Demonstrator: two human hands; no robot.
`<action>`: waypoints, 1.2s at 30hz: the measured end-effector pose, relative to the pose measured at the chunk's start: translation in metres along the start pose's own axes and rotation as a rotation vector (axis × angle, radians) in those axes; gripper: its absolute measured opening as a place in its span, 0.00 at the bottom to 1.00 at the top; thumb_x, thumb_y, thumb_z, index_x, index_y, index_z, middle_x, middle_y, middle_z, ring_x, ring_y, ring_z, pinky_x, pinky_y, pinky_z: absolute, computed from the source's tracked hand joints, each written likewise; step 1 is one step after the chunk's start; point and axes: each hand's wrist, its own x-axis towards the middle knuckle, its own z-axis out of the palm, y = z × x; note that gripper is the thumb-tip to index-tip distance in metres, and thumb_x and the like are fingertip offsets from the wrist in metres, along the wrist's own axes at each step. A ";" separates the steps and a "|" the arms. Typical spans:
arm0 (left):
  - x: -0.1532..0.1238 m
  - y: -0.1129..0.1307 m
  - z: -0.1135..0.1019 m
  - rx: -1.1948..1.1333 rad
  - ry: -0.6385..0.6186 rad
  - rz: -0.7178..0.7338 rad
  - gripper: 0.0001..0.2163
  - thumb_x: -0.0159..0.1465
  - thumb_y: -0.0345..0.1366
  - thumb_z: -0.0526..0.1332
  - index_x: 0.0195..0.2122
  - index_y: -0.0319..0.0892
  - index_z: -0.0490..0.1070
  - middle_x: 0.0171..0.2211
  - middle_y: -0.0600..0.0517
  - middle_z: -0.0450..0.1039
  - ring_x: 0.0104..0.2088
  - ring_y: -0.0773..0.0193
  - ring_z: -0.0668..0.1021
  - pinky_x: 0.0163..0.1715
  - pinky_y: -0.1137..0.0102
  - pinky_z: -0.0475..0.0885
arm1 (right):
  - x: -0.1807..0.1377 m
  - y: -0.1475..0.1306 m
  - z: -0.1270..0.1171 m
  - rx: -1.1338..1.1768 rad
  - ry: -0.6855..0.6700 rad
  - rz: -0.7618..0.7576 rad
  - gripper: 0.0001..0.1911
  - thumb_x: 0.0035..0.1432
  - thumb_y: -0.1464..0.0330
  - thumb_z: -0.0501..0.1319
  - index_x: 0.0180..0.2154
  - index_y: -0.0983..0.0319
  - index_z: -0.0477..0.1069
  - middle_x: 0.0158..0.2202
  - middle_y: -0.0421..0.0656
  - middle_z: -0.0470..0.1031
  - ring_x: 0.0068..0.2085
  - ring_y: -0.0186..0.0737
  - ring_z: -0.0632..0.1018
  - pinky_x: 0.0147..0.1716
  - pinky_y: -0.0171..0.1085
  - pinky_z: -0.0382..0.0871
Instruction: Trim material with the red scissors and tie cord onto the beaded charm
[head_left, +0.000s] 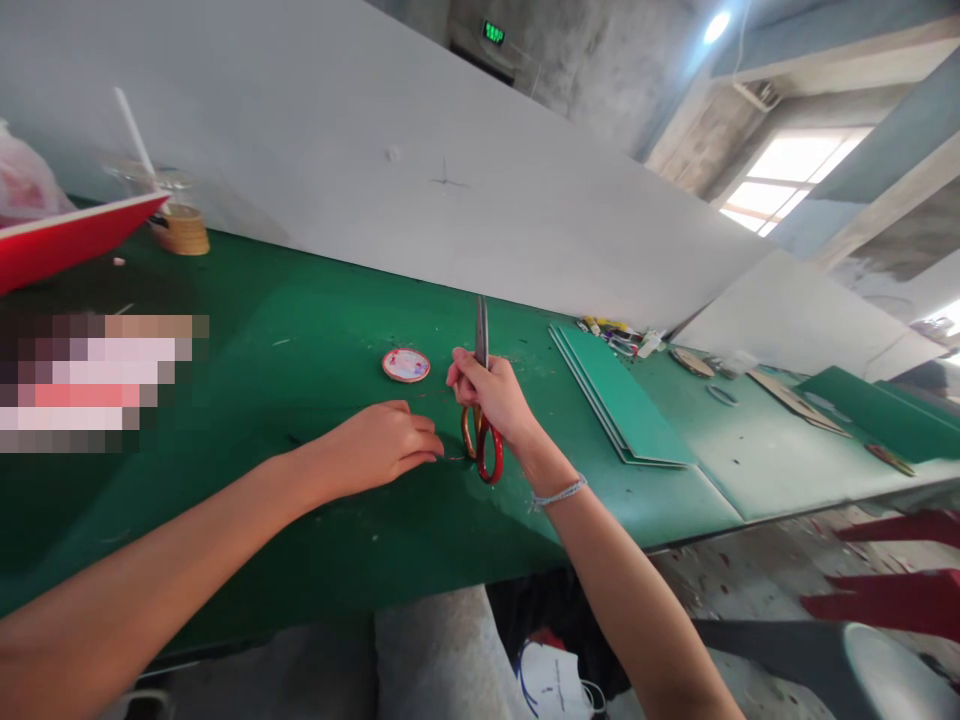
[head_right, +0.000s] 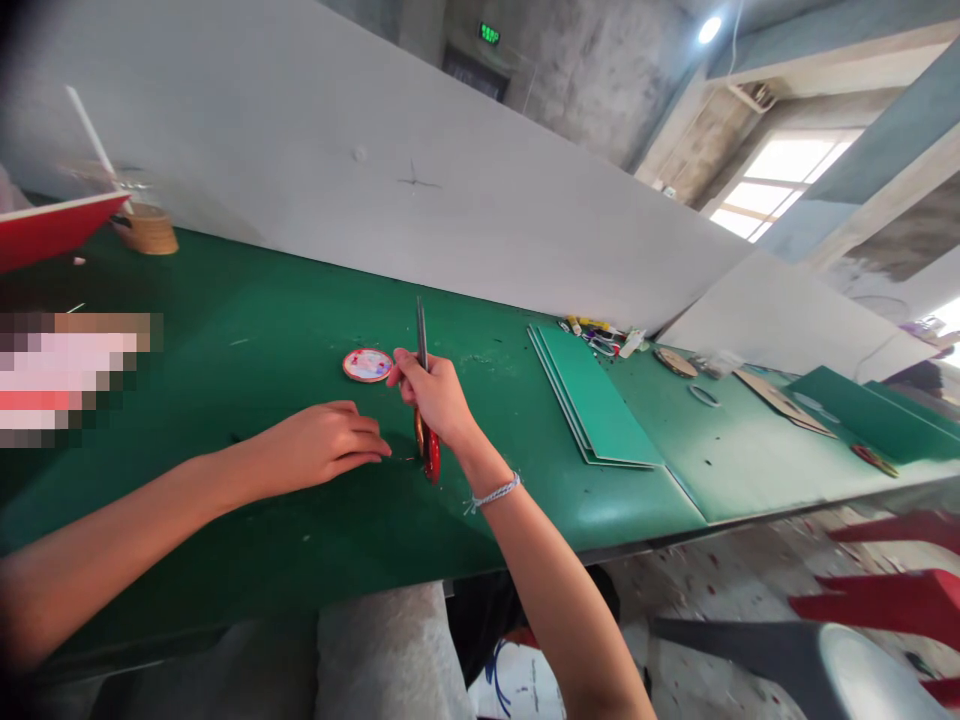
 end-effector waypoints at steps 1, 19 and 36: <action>0.000 0.001 0.000 0.021 -0.007 0.008 0.12 0.69 0.33 0.54 0.44 0.49 0.76 0.38 0.54 0.80 0.34 0.65 0.79 0.40 0.67 0.66 | -0.001 -0.001 0.000 0.000 0.005 0.000 0.26 0.54 0.48 0.62 0.20 0.63 0.67 0.11 0.31 0.53 0.15 0.26 0.55 0.19 0.34 0.46; 0.004 0.010 -0.002 0.286 -0.014 0.135 0.10 0.65 0.27 0.56 0.36 0.45 0.76 0.29 0.52 0.75 0.30 0.61 0.75 0.41 0.62 0.64 | 0.000 -0.002 0.000 -0.023 -0.016 0.017 0.26 0.54 0.47 0.61 0.20 0.63 0.67 0.11 0.31 0.53 0.15 0.26 0.55 0.19 0.35 0.45; 0.000 0.008 0.005 0.254 -0.070 0.106 0.07 0.63 0.29 0.61 0.42 0.42 0.74 0.39 0.49 0.75 0.42 0.57 0.76 0.41 0.65 0.68 | 0.001 -0.001 -0.001 0.032 -0.032 0.020 0.26 0.54 0.48 0.62 0.20 0.64 0.67 0.10 0.30 0.52 0.15 0.25 0.53 0.18 0.34 0.44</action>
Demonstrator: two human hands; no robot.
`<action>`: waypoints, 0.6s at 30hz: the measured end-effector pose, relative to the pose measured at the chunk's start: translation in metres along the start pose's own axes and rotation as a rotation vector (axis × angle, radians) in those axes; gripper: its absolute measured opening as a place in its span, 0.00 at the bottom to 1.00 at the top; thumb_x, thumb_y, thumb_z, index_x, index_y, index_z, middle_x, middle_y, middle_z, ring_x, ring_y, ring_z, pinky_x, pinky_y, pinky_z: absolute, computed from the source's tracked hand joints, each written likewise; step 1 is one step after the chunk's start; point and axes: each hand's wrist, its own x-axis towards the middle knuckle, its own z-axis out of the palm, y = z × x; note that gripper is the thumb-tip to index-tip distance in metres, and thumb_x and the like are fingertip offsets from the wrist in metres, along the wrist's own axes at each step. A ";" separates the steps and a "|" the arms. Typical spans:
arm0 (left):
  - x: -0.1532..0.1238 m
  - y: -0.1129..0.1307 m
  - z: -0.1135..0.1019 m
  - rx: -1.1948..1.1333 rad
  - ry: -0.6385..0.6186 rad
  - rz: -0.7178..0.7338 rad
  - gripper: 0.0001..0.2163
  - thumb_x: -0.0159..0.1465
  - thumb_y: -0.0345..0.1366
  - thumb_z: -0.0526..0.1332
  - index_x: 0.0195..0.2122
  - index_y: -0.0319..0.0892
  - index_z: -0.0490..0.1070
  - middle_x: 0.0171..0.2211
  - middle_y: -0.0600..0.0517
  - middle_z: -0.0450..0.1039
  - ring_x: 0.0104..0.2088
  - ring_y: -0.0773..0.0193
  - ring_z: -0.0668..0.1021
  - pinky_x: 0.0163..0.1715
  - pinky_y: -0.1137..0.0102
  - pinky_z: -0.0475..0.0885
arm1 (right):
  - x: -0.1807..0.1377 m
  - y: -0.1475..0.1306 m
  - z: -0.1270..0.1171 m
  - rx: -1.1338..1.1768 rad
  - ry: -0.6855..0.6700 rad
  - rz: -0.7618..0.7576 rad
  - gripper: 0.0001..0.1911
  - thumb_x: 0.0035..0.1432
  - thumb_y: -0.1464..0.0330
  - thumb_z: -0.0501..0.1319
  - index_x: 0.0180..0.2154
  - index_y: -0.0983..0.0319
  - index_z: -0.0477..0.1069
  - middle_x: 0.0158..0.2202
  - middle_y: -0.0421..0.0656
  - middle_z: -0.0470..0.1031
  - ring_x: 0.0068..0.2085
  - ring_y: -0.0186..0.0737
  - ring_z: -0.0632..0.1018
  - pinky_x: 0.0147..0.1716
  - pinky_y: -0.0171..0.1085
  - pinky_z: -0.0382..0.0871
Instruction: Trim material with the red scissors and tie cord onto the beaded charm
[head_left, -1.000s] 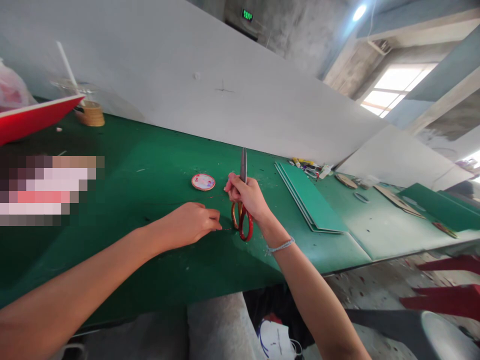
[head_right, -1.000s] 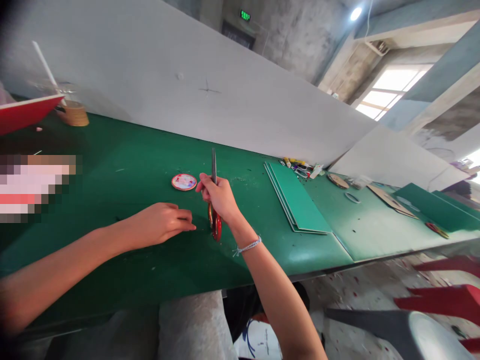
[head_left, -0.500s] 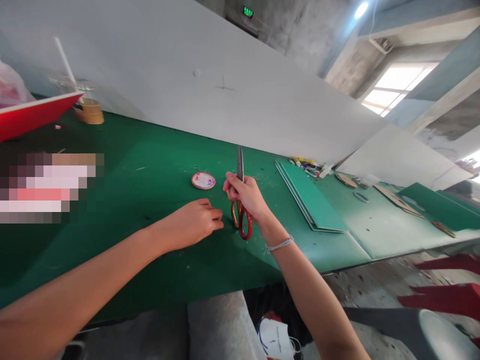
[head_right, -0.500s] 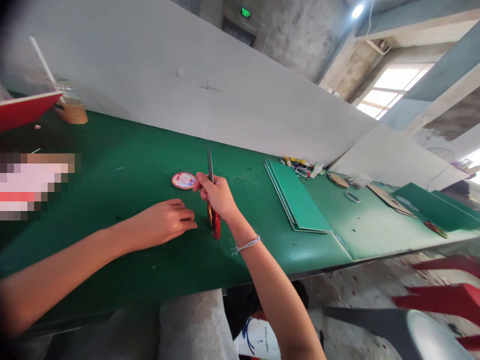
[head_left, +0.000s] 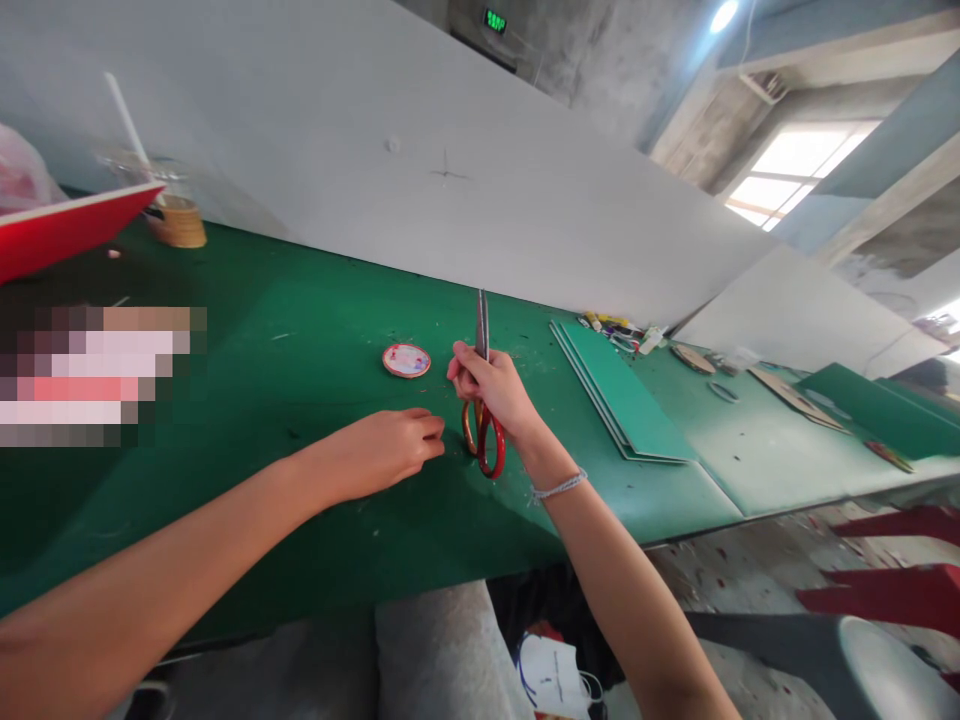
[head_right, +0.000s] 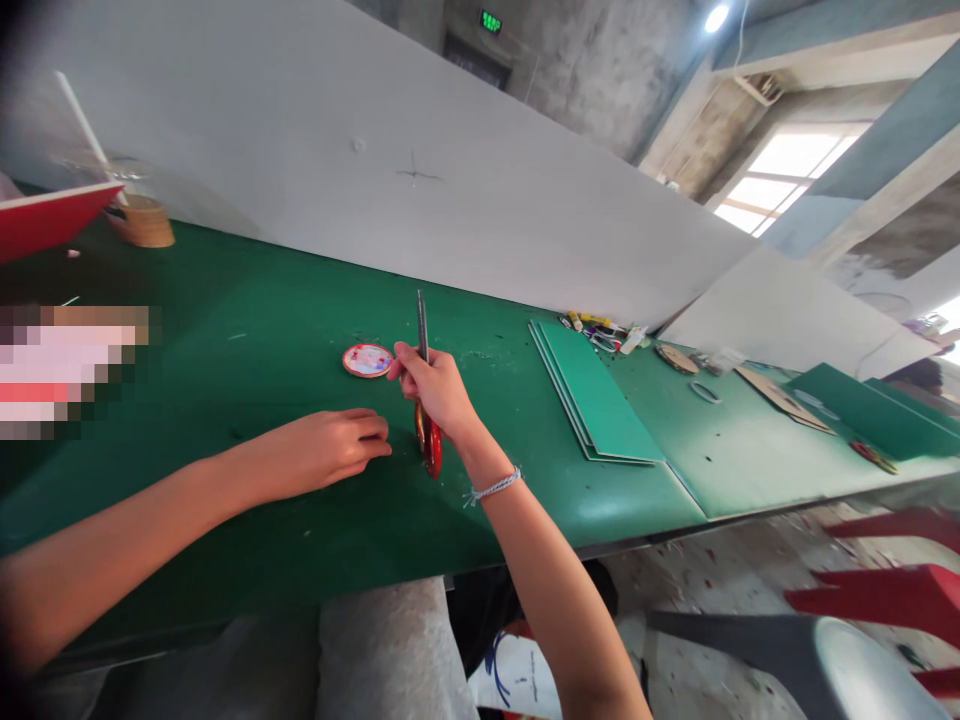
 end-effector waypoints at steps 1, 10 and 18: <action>0.000 0.000 0.000 -0.004 0.004 0.001 0.08 0.63 0.29 0.60 0.43 0.41 0.74 0.39 0.49 0.75 0.42 0.57 0.76 0.41 0.65 0.69 | 0.000 0.000 0.000 -0.001 0.001 0.006 0.26 0.55 0.48 0.62 0.20 0.64 0.67 0.11 0.30 0.52 0.15 0.25 0.53 0.18 0.34 0.44; 0.002 0.001 0.003 -0.029 0.021 0.018 0.04 0.61 0.28 0.63 0.37 0.41 0.76 0.35 0.50 0.75 0.41 0.58 0.76 0.42 0.67 0.67 | 0.001 -0.001 0.001 0.023 0.008 0.022 0.26 0.55 0.50 0.63 0.19 0.64 0.66 0.10 0.29 0.52 0.14 0.24 0.53 0.18 0.34 0.43; 0.003 0.002 0.002 -0.068 0.007 0.005 0.04 0.61 0.27 0.63 0.36 0.41 0.75 0.34 0.51 0.74 0.40 0.60 0.74 0.41 0.68 0.66 | 0.000 -0.014 0.000 0.019 0.021 -0.048 0.27 0.55 0.47 0.62 0.20 0.63 0.67 0.10 0.30 0.52 0.15 0.25 0.54 0.18 0.34 0.47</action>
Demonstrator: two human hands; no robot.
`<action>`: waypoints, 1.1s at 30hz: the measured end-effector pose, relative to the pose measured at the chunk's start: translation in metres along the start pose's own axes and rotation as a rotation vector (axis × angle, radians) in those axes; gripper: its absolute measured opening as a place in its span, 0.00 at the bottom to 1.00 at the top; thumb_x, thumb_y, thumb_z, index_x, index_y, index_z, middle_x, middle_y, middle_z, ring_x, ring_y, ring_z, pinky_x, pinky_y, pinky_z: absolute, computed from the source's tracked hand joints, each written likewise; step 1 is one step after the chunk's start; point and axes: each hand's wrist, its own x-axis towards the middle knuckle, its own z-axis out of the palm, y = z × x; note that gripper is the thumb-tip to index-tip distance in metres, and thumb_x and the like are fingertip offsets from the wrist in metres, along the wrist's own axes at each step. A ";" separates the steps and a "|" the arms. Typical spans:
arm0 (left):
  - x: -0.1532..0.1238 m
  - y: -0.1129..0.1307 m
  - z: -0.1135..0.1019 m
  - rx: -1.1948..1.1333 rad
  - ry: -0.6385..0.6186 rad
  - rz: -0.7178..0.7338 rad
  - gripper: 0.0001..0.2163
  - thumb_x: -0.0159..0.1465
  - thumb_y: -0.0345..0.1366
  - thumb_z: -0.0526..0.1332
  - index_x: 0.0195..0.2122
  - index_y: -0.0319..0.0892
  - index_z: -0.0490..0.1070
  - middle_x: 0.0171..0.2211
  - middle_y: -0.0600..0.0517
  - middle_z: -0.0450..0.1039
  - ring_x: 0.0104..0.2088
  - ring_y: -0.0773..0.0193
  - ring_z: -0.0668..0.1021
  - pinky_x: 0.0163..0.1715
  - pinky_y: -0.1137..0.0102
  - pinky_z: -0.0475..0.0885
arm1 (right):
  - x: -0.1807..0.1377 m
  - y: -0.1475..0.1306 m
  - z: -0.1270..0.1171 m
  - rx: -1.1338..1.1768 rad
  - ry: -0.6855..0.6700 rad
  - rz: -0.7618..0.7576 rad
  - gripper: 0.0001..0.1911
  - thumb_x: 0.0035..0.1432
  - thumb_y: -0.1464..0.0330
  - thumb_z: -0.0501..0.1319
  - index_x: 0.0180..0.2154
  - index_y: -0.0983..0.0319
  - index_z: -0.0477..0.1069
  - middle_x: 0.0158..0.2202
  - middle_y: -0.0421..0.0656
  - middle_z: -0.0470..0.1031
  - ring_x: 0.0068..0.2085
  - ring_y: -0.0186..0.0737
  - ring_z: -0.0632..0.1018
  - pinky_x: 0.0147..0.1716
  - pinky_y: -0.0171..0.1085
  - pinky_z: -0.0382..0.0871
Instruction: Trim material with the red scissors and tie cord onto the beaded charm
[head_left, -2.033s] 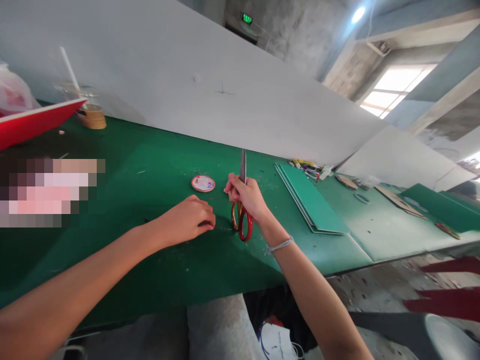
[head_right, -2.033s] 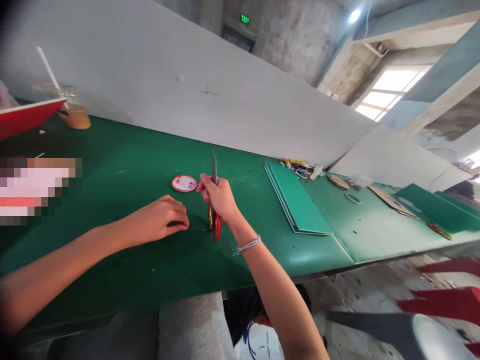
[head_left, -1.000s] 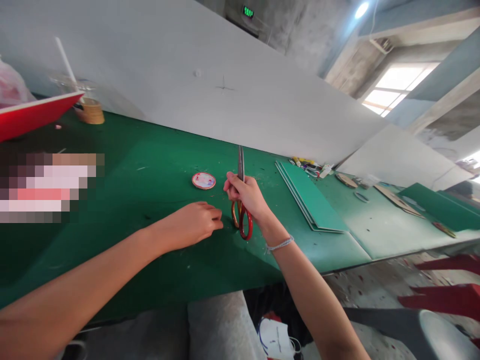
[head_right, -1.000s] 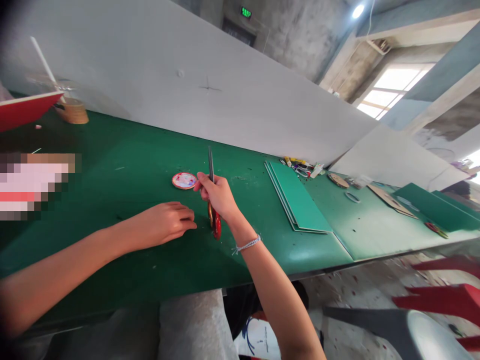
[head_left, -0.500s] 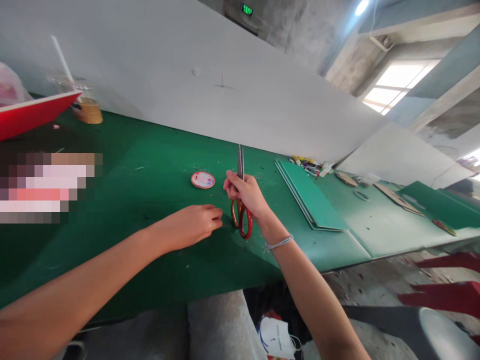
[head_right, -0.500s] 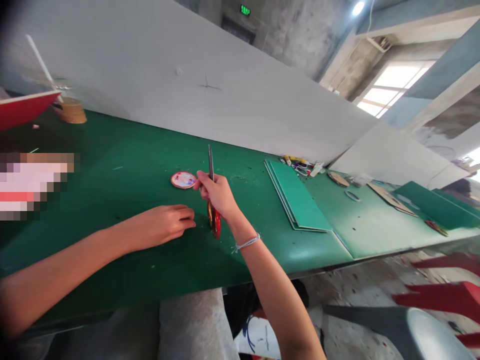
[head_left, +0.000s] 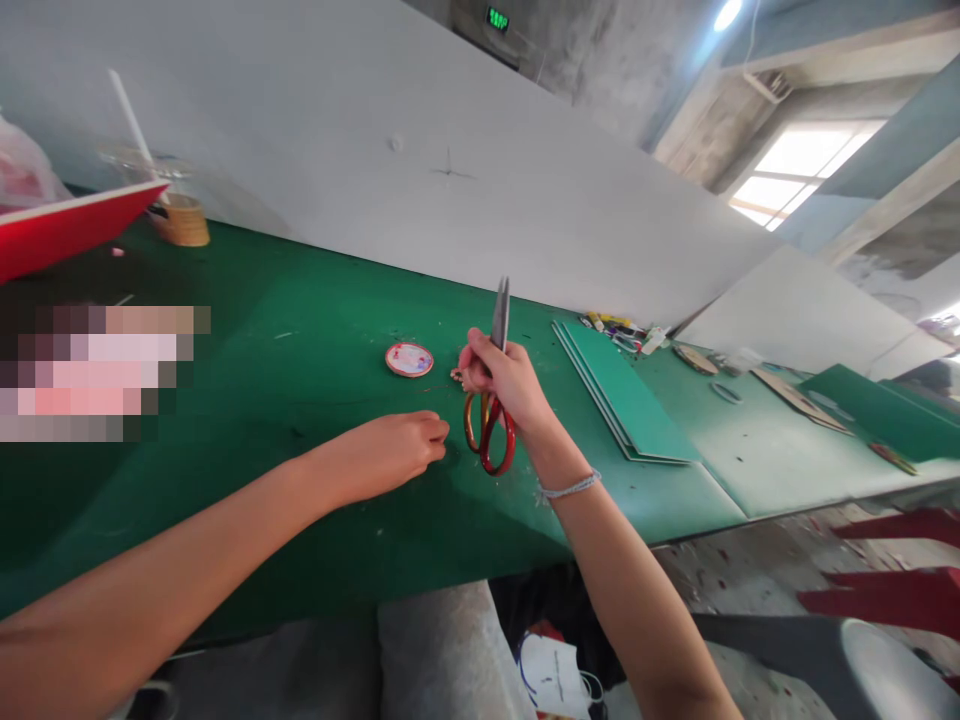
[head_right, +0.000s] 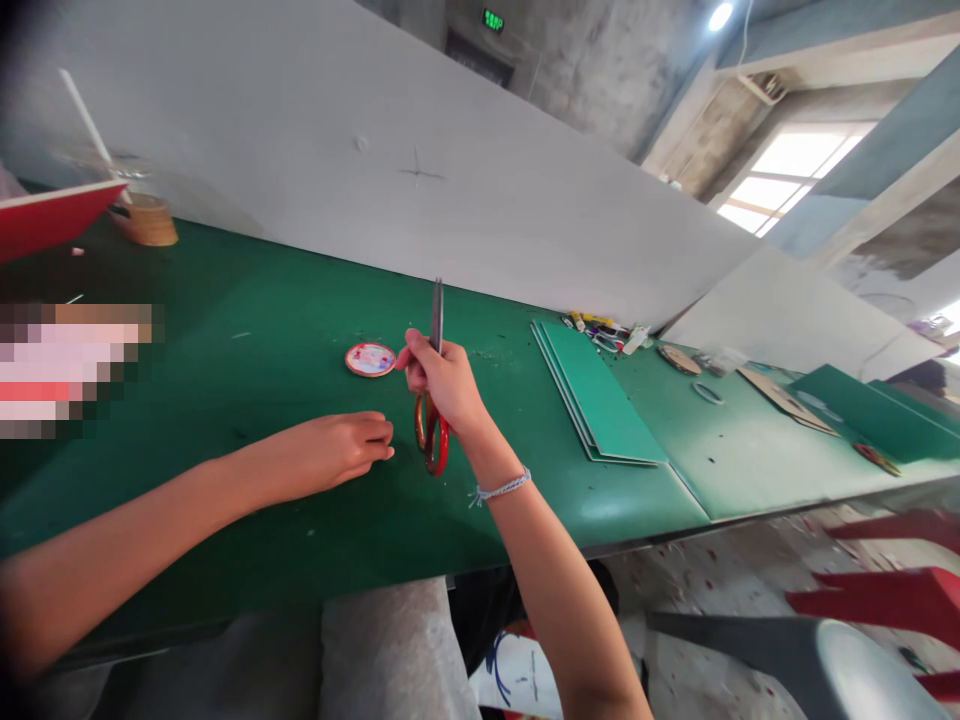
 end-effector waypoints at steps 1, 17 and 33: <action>0.000 0.000 -0.001 -0.006 -0.004 -0.001 0.04 0.61 0.26 0.63 0.36 0.41 0.75 0.34 0.51 0.74 0.40 0.60 0.74 0.40 0.68 0.66 | -0.001 -0.005 0.001 0.004 0.009 -0.020 0.26 0.55 0.47 0.61 0.20 0.63 0.67 0.10 0.30 0.51 0.15 0.26 0.54 0.19 0.34 0.48; 0.002 -0.001 0.002 -0.034 -0.007 -0.004 0.06 0.63 0.26 0.60 0.35 0.40 0.76 0.35 0.50 0.75 0.42 0.59 0.76 0.43 0.68 0.68 | -0.007 -0.002 0.017 -0.064 0.106 -0.073 0.27 0.55 0.46 0.61 0.19 0.62 0.66 0.11 0.32 0.55 0.16 0.26 0.56 0.18 0.33 0.49; 0.002 -0.011 -0.002 -0.487 0.032 -0.236 0.13 0.59 0.23 0.57 0.37 0.42 0.79 0.36 0.51 0.77 0.32 0.68 0.78 0.34 0.74 0.70 | -0.016 -0.019 0.011 -0.054 0.127 -0.145 0.25 0.56 0.49 0.62 0.20 0.62 0.68 0.13 0.32 0.55 0.17 0.27 0.57 0.20 0.34 0.50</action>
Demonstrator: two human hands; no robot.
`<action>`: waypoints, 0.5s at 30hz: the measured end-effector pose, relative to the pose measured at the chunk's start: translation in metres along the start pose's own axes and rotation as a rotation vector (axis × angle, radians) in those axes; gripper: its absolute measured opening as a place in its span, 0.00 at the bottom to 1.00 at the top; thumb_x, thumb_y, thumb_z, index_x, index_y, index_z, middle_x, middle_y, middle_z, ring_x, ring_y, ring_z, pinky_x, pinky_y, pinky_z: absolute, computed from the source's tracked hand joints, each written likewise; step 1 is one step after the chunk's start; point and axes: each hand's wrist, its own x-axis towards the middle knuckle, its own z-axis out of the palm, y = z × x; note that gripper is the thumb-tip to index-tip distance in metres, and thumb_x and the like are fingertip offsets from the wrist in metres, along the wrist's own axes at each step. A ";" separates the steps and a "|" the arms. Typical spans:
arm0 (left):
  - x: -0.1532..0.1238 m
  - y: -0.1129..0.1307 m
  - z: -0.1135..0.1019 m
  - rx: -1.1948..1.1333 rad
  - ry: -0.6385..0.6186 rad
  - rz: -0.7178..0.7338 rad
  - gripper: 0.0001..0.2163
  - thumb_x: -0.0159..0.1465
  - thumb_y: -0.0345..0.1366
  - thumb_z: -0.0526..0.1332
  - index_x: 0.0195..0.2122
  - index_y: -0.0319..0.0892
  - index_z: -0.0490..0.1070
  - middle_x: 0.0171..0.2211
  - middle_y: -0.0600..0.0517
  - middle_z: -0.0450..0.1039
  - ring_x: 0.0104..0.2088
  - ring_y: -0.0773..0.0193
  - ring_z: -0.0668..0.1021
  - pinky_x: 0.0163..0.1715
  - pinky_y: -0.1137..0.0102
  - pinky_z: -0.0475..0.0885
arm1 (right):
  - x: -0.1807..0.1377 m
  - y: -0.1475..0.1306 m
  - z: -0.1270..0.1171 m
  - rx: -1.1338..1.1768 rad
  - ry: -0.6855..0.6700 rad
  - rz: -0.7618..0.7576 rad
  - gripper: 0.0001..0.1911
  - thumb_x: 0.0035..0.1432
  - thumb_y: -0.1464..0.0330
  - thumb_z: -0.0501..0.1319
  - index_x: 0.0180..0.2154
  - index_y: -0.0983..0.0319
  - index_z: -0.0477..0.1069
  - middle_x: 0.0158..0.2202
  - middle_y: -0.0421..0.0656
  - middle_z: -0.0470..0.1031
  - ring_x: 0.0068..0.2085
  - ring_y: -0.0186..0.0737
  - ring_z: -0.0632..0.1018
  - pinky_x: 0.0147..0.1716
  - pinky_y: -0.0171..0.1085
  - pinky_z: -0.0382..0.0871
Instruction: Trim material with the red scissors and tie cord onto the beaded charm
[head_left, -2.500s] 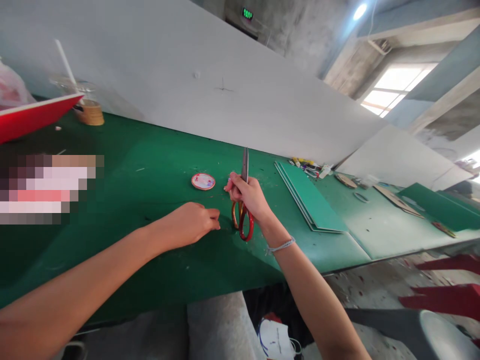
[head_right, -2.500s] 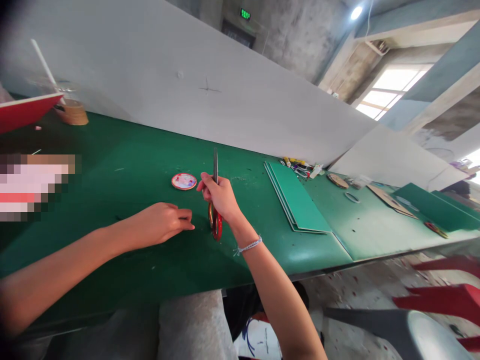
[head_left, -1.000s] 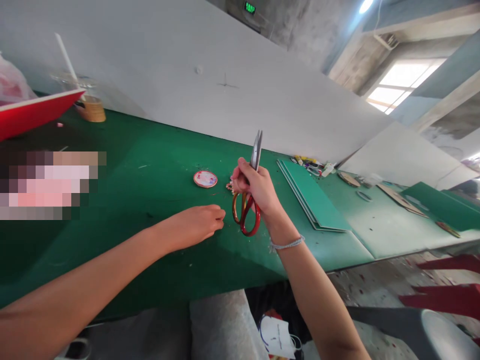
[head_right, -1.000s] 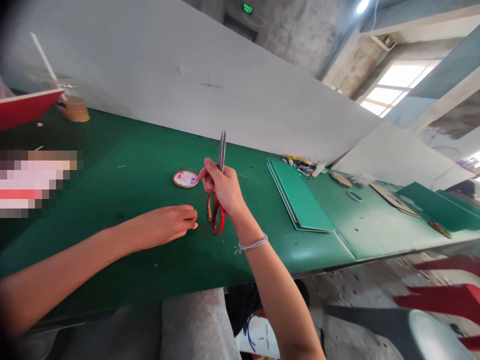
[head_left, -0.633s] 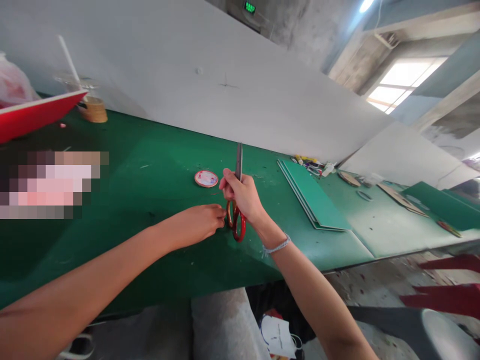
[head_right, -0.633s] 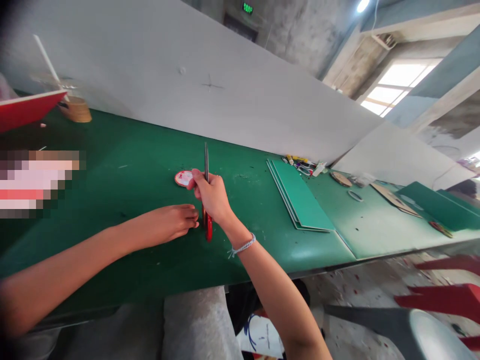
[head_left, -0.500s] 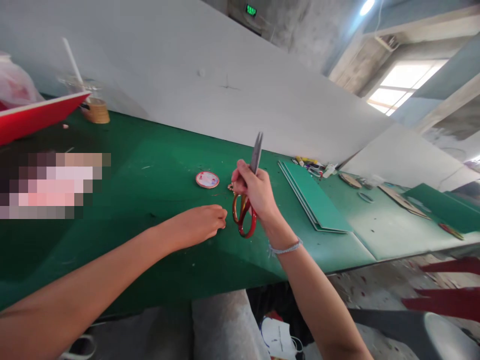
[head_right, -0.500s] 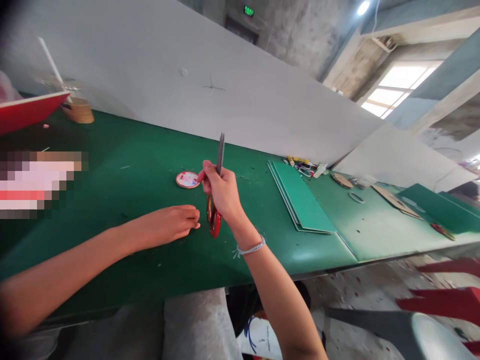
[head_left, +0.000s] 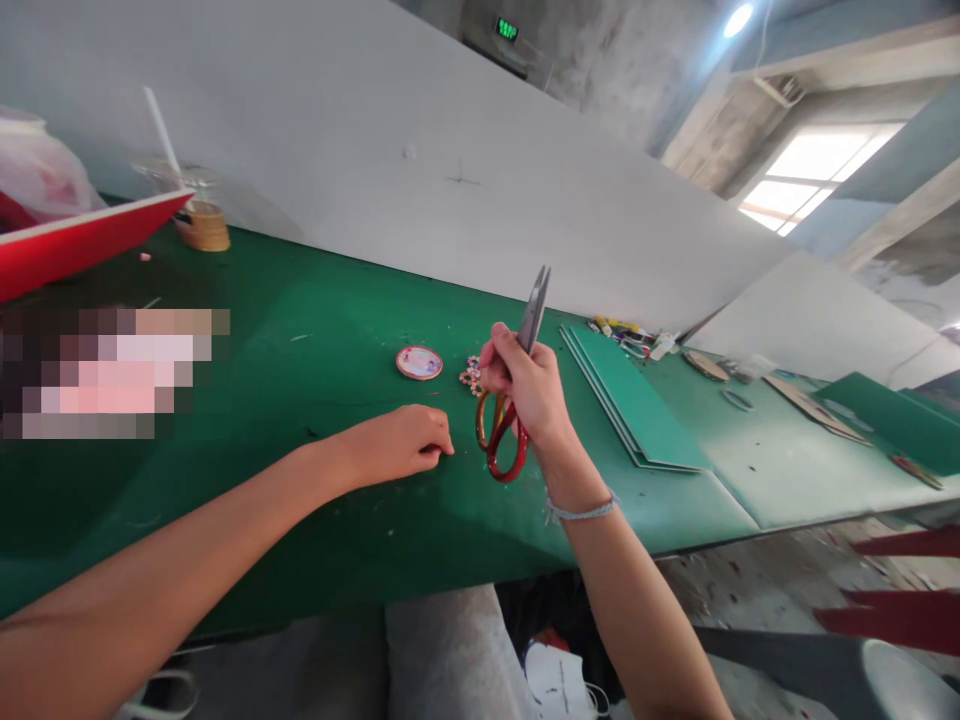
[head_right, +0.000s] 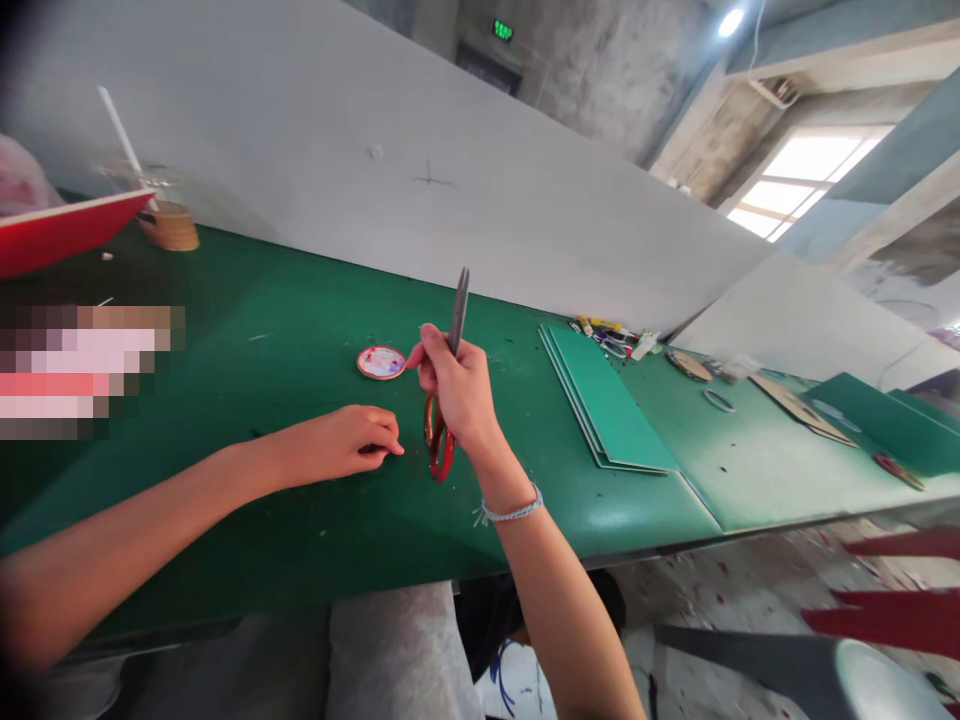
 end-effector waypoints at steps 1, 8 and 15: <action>0.000 0.000 0.000 -0.010 0.001 -0.007 0.13 0.58 0.23 0.56 0.37 0.42 0.79 0.36 0.51 0.77 0.31 0.68 0.78 0.34 0.74 0.70 | 0.001 -0.002 -0.001 -0.003 0.000 0.000 0.25 0.56 0.49 0.61 0.20 0.62 0.68 0.13 0.32 0.54 0.17 0.27 0.57 0.20 0.34 0.50; 0.004 -0.010 0.007 -0.007 0.016 -0.009 0.13 0.56 0.24 0.58 0.36 0.41 0.80 0.34 0.51 0.77 0.28 0.68 0.77 0.32 0.74 0.69 | -0.001 0.028 0.016 -0.069 -0.018 0.051 0.25 0.58 0.50 0.60 0.20 0.62 0.67 0.13 0.33 0.56 0.17 0.27 0.58 0.19 0.33 0.52; 0.003 -0.006 0.007 0.032 0.016 -0.001 0.12 0.57 0.24 0.57 0.35 0.41 0.80 0.33 0.50 0.77 0.31 0.66 0.78 0.34 0.73 0.70 | 0.009 0.014 0.012 -0.009 -0.032 0.073 0.25 0.57 0.50 0.61 0.19 0.63 0.67 0.11 0.32 0.55 0.16 0.26 0.56 0.18 0.33 0.49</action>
